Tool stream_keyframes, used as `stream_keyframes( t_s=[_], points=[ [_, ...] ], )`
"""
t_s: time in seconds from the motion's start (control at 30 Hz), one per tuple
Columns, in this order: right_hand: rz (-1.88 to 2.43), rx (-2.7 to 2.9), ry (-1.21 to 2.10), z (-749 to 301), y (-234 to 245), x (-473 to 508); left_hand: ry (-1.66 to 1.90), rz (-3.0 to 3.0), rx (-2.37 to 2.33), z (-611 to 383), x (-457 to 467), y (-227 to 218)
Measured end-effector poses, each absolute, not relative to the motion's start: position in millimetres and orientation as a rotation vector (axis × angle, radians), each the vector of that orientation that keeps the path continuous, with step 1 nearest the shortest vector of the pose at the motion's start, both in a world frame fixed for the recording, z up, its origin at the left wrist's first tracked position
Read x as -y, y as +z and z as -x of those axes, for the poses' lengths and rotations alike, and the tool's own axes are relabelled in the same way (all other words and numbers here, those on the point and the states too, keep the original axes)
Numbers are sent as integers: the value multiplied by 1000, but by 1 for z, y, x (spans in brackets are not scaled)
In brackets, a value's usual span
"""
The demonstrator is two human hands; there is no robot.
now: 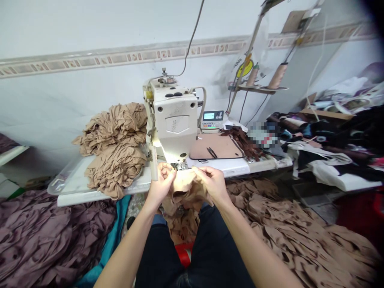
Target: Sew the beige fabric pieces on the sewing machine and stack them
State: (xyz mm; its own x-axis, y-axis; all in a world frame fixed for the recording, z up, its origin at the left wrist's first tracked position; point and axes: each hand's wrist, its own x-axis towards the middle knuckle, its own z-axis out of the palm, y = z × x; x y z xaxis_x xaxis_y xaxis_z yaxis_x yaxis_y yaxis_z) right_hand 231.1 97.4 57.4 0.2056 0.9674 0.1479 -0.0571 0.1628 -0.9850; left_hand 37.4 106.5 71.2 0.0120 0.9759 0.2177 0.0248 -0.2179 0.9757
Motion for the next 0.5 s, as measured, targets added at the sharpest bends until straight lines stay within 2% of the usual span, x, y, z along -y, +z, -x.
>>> stream_keyframes(
  t_s=[0.13, 0.27, 0.5],
  points=[
    [1148, 1088, 968, -233, 51, -96, 1348, -1334, -1066, -41, -109, 68],
    [1193, 1167, 932, -240, 23, -77, 1375, -1340, -1119, -35, -103, 59],
    [1305, 997, 1476, -268, -71, -21, 1288, -1673, -1438, 35, -86, 40]
  ],
)
